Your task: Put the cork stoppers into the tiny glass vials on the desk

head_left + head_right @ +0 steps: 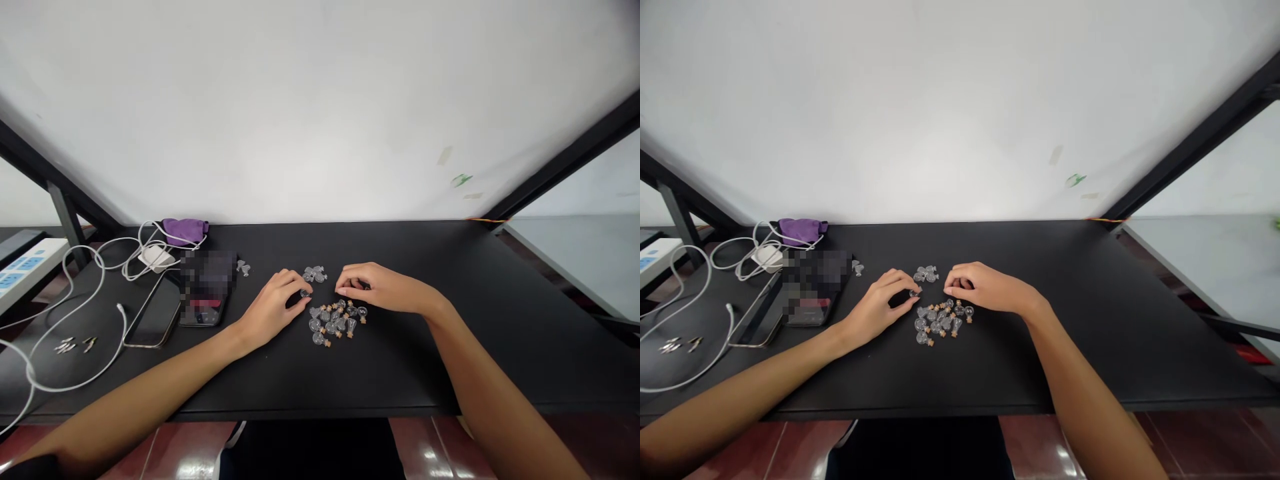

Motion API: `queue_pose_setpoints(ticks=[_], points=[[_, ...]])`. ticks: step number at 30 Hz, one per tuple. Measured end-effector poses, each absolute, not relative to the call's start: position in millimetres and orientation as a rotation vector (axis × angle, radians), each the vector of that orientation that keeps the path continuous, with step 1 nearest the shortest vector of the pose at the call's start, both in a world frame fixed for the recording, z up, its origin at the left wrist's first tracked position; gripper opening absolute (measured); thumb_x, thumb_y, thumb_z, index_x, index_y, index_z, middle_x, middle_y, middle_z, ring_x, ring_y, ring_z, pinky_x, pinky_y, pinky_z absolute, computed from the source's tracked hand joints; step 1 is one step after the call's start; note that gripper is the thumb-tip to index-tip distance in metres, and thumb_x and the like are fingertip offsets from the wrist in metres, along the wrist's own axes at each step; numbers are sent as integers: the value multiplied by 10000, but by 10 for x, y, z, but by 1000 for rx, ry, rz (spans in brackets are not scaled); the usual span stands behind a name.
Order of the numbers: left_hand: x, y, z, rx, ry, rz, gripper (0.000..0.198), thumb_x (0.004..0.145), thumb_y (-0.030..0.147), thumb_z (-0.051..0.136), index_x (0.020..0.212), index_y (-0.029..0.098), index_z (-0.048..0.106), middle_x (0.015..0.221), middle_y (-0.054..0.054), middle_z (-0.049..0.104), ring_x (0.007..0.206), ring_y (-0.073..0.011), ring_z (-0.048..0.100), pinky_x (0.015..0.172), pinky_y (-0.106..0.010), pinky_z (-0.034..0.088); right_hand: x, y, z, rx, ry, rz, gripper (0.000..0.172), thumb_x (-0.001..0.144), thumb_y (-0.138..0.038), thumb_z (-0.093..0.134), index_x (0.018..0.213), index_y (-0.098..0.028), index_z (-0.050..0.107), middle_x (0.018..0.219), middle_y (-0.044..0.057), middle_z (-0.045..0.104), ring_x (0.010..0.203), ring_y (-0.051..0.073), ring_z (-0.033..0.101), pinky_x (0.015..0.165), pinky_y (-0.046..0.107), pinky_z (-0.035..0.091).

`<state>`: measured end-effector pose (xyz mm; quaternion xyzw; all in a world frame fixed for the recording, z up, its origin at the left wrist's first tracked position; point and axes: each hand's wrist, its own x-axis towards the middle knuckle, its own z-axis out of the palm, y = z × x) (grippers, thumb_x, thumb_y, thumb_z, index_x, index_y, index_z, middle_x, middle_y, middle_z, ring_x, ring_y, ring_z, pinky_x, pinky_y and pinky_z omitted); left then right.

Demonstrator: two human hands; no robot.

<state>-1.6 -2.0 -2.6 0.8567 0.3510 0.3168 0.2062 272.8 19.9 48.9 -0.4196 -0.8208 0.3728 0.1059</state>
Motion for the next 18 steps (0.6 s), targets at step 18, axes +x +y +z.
queue_pose_setpoints(ticks=[18], points=[[-25,-45,-44,2257,925,992,184,979,98,569,1093,218,649,1073,-43,650,953,-154,648,891,-293,513,3147,342,468,-1572,-2333,1067,358,834,-561,723,796,-212,652,651,-21,542,597,141,442,553,274,354]])
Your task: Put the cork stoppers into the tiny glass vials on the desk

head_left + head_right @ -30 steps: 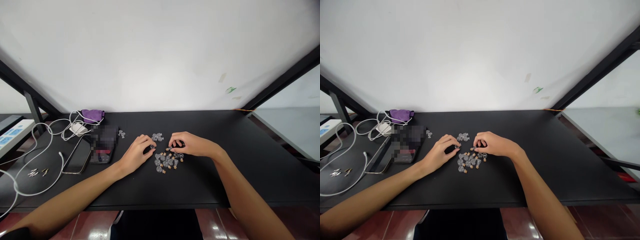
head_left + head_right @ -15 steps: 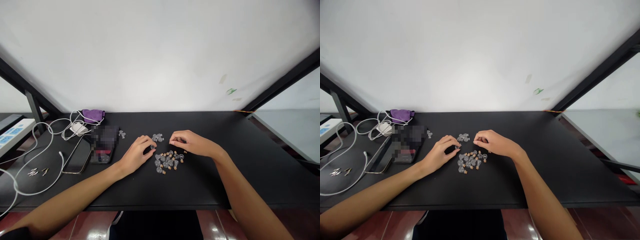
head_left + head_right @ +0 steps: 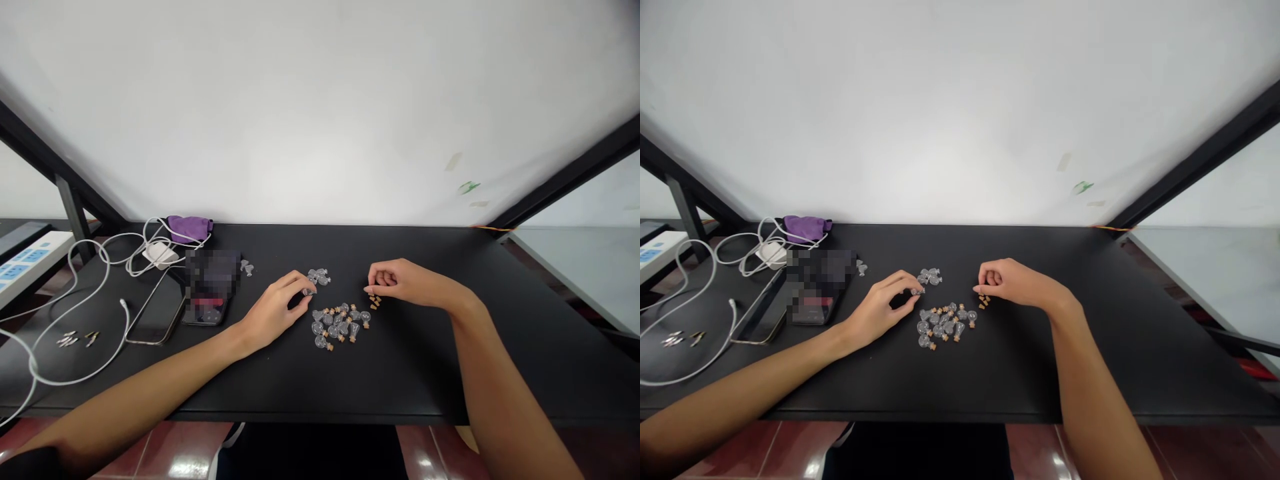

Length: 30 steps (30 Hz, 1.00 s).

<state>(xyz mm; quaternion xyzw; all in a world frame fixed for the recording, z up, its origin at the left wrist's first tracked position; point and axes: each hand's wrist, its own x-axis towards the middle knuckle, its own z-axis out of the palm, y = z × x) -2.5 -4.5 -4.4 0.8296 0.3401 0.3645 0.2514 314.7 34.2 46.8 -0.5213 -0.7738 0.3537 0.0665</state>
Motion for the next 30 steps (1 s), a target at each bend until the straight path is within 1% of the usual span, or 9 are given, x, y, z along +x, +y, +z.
queue_pose_setpoints(ticks=[4,9,14,18,21,23,26,30], points=[[-16,-47,-44,2238,915,1017,181,978,97,572,1104,209,638,1049,-38,631,868,-127,625,839,-268,509,3130,346,383,-1556,-2375,1060,335,829,-529,733,770,-206,663,653,-12,572,591,141,466,548,273,361],[-22,-47,-35,2249,930,1038,187,976,106,583,1122,210,638,995,-25,615,847,-119,621,837,-254,516,3118,369,343,-1539,-2400,1046,327,844,-525,709,791,-203,699,635,7,623,565,148,496,549,279,366],[-25,-41,-52,2250,927,1080,205,975,113,590,1146,219,634,1006,-28,617,839,-118,616,826,-254,522,3058,345,396,-1468,-2346,952,318,862,-518,686,802,-208,711,612,-1,611,559,146,484,555,285,354],[-21,-38,-61,2255,915,1116,227,969,101,589,1159,220,626,1035,-41,625,833,-126,611,822,-273,528,2960,286,470,-1357,-2275,956,263,867,-473,693,826,-216,731,690,10,648,609,151,495,587,295,384],[-19,-41,-49,2262,914,1129,226,968,101,590,1157,218,625,1031,-44,624,842,-131,612,829,-277,533,2845,247,489,-1218,-2203,987,204,870,-413,704,849,-212,728,835,39,710,712,168,561,672,311,445],[-19,-45,-35,2262,916,1131,230,966,99,592,1160,219,624,1024,-40,621,843,-129,612,830,-272,532,2748,228,474,-1107,-2157,997,174,873,-386,706,871,-213,726,911,51,721,785,183,601,731,326,474],[-16,-49,-20,2258,916,1132,234,964,95,594,1161,218,620,1008,-31,615,839,-125,611,828,-261,529,2604,205,429,-992,-2110,1020,151,889,-363,698,888,-215,726,942,59,704,819,192,617,752,342,493],[-13,-50,-23,2261,913,1136,223,968,110,593,1163,217,620,1000,-32,619,842,-130,618,831,-266,534,2525,199,387,-932,-2084,1031,158,905,-366,691,902,-211,720,964,72,693,821,194,603,758,359,504]])
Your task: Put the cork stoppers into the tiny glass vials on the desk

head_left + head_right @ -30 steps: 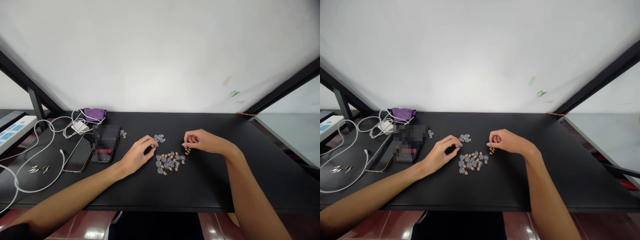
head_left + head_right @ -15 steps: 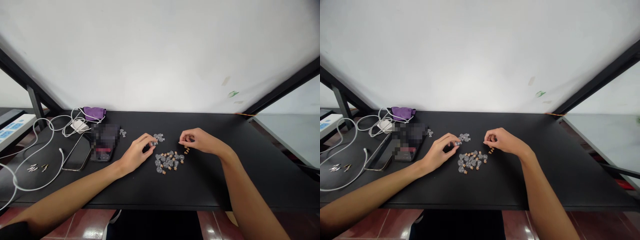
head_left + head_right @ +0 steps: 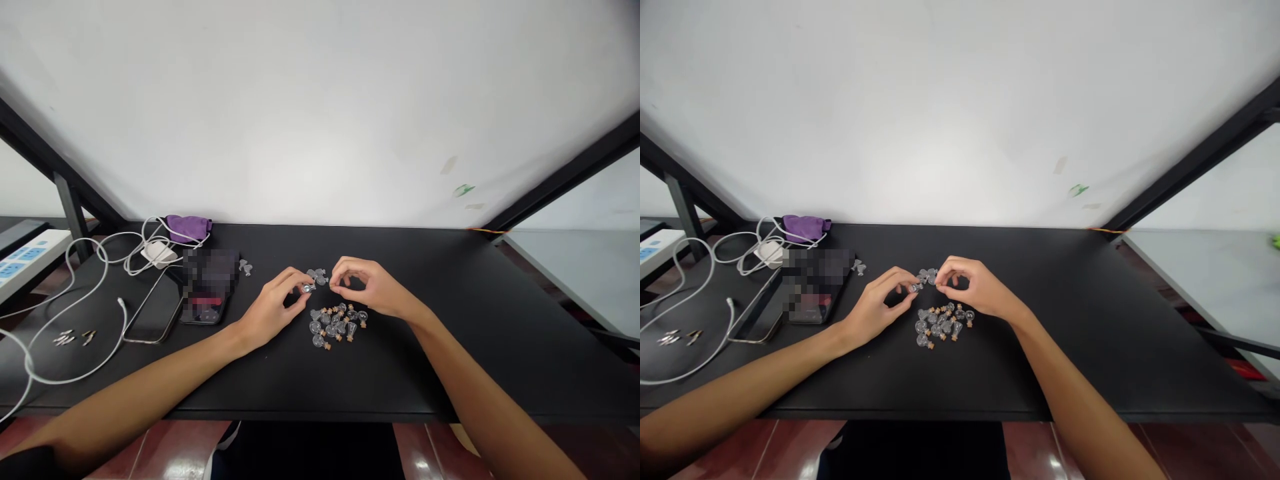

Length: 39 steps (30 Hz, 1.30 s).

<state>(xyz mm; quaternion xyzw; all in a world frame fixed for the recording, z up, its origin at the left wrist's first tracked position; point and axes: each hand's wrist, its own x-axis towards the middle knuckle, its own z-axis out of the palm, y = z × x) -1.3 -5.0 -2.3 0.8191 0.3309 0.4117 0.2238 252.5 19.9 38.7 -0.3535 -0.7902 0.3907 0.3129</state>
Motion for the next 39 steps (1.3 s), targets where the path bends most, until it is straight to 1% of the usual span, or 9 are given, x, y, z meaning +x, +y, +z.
queue_pose_setpoints(ticks=[4,8,15,21,28,35,39], points=[[-14,-57,-35,2254,909,1140,214,974,118,587,1161,215,624,1009,-41,626,847,-134,624,836,-271,540,2632,237,404,-986,-2079,947,163,916,-378,691,911,-216,711,964,74,687,820,196,585,756,365,494],[-16,-63,-32,2256,899,1134,221,970,110,590,1162,213,624,1017,-40,626,848,-129,625,841,-266,538,2705,259,425,-985,-2058,908,123,929,-340,689,908,-219,693,975,65,661,840,194,586,760,353,480],[-13,-60,-10,2261,878,1139,214,970,112,601,1160,210,622,995,-34,623,843,-127,619,837,-262,533,2468,174,365,-884,-2066,1029,123,932,-330,688,962,-216,723,995,64,665,821,182,582,761,343,501],[-2,-65,-5,2249,839,1145,220,970,134,614,1175,211,628,1011,-48,637,853,-137,627,824,-272,545,2384,154,311,-852,-2037,1058,131,921,-324,713,1004,-225,733,993,59,669,819,182,583,765,348,505],[7,-65,-27,2242,789,1162,213,976,156,617,1179,216,638,1056,-66,663,858,-143,634,816,-281,553,2366,157,291,-847,-2025,1104,157,906,-345,737,998,-217,733,996,64,698,843,195,624,760,354,522],[10,-74,0,2236,793,1169,209,981,163,627,1184,209,627,1053,-63,667,870,-140,631,824,-280,554,2372,150,297,-870,-1996,1109,163,893,-347,759,980,-210,739,985,62,719,841,193,626,770,349,512],[-2,-57,-15,2211,829,1193,170,981,191,646,1151,203,646,1038,-61,687,866,-144,640,806,-289,556,2355,150,296,-898,-1949,1132,184,875,-368,775,954,-206,741,970,67,734,852,206,647,769,361,525]])
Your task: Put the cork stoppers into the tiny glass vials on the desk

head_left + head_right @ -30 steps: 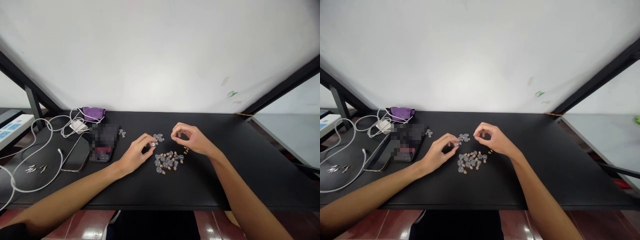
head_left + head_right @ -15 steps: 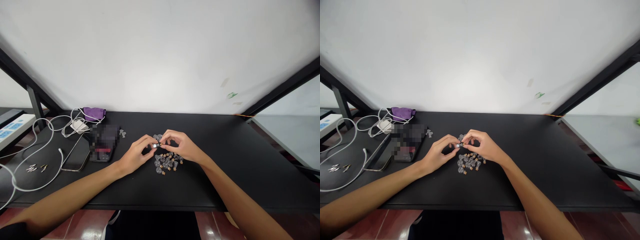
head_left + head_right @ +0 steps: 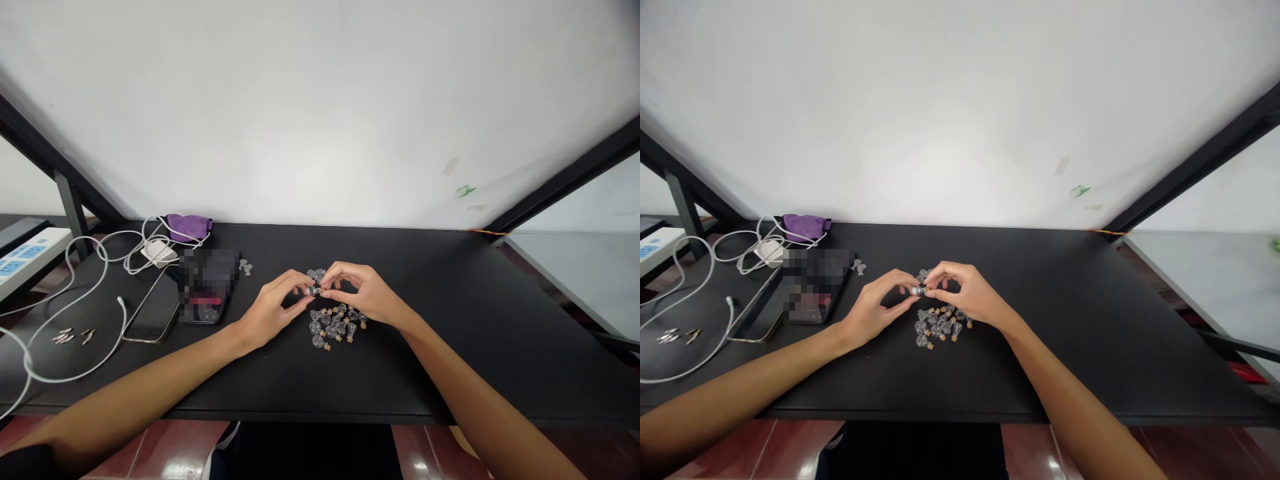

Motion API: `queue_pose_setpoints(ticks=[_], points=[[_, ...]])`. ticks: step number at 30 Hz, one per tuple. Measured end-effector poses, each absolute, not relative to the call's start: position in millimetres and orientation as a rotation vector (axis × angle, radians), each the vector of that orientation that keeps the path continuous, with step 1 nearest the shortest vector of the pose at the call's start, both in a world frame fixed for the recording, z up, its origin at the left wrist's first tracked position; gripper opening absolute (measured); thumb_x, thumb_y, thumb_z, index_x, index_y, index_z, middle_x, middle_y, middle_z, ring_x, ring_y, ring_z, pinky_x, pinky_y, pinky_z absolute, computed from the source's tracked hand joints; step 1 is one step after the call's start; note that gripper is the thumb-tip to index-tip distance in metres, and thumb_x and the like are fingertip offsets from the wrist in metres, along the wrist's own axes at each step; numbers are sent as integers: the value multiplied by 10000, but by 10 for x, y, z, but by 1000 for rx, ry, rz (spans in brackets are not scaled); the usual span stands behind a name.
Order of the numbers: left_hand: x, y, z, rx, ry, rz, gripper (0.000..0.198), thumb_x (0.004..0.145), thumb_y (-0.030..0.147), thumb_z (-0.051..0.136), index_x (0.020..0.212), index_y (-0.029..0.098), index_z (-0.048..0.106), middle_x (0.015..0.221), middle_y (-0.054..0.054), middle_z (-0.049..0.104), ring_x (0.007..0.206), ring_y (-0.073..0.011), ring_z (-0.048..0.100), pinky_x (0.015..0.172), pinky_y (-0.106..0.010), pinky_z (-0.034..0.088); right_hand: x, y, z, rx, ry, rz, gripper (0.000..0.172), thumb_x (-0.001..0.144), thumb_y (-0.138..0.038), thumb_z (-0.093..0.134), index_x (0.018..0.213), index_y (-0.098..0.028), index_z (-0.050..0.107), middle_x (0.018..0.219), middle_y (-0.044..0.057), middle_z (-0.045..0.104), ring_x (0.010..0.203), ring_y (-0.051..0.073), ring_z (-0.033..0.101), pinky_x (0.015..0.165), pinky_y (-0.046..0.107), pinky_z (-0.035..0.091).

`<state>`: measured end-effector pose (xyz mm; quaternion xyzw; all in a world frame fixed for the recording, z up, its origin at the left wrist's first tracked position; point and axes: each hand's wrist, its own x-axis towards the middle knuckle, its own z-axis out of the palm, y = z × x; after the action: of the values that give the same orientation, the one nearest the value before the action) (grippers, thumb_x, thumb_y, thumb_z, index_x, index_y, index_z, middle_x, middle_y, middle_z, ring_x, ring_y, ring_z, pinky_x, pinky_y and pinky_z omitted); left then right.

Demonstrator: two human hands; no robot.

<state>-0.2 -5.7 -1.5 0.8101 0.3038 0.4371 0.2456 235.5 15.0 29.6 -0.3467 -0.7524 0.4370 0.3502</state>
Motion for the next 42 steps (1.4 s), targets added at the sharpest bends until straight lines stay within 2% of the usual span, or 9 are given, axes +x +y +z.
queue_pose_setpoints(ticks=[6,15,31,42], points=[[8,-50,-46,1975,839,1269,199,934,256,737,1106,178,675,1015,-68,712,867,-154,671,828,-317,584,2313,141,263,-861,-1821,1191,232,828,-400,829,910,-201,740,948,69,737,885,218,672,831,392,558],[11,-58,-50,1914,824,1308,200,894,259,786,1055,173,703,956,-50,738,862,-157,708,841,-311,609,2287,138,237,-896,-1695,1273,289,739,-372,899,898,-192,738,902,54,753,852,208,704,871,414,586],[7,-61,-52,1948,909,1309,176,883,271,793,1018,179,727,958,-48,772,856,-165,739,838,-285,616,2235,123,188,-955,-1614,1225,234,717,-292,905,880,-186,774,884,54,785,844,211,738,886,396,596],[9,-65,-39,1979,901,1320,163,886,244,789,1022,179,725,941,-44,771,846,-160,738,833,-284,616,2223,147,119,-1000,-1550,1324,317,720,-318,906,979,-193,772,842,47,806,856,235,777,919,413,596]])
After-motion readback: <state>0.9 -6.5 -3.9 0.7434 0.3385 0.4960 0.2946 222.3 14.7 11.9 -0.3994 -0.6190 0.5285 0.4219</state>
